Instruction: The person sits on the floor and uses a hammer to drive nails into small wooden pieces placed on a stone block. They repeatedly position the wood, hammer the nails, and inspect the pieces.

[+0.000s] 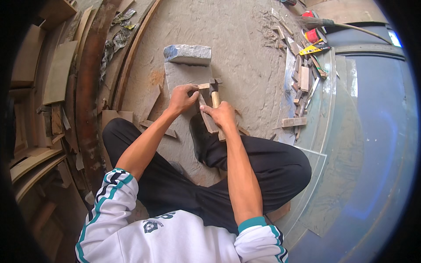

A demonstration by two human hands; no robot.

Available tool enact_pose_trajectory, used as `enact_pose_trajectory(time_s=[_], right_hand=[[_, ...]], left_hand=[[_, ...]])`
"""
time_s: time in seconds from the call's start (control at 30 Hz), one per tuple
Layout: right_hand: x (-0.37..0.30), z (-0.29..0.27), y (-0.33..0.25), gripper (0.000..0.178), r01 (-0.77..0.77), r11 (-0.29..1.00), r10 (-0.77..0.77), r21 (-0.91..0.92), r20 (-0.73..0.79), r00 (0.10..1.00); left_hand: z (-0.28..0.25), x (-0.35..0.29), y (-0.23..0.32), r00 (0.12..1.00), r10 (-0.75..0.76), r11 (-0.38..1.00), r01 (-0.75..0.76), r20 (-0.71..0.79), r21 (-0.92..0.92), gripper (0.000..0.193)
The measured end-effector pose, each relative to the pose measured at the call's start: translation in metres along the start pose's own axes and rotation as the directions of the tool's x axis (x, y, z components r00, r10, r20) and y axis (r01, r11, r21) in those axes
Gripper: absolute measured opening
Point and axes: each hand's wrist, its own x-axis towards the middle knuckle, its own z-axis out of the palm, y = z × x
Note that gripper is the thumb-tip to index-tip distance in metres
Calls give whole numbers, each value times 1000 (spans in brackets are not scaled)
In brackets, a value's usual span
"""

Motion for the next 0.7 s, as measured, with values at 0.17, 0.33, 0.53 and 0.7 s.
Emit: enact_pose_trajectory(time_s=[0.17,0.33,0.53,0.7], right_hand=[[-6,1,2,51,95,994,-104,-56,-183,978],[-6,-11,-14,65,76,995,-68,67,-112,991],[-34,-23,-51,66,70,994,-76,-84,-69,995],[-32,-22,-52,56,99,993,-107,-70,-129,986]], left_hand=[[9,-2,2,997,-73,991,73,-9,111,26],[19,-6,4,989,-135,968,143,-54,204,26],[16,-3,-11,990,-139,980,138,-6,143,26],[16,0,-21,988,-153,982,147,35,119,26]])
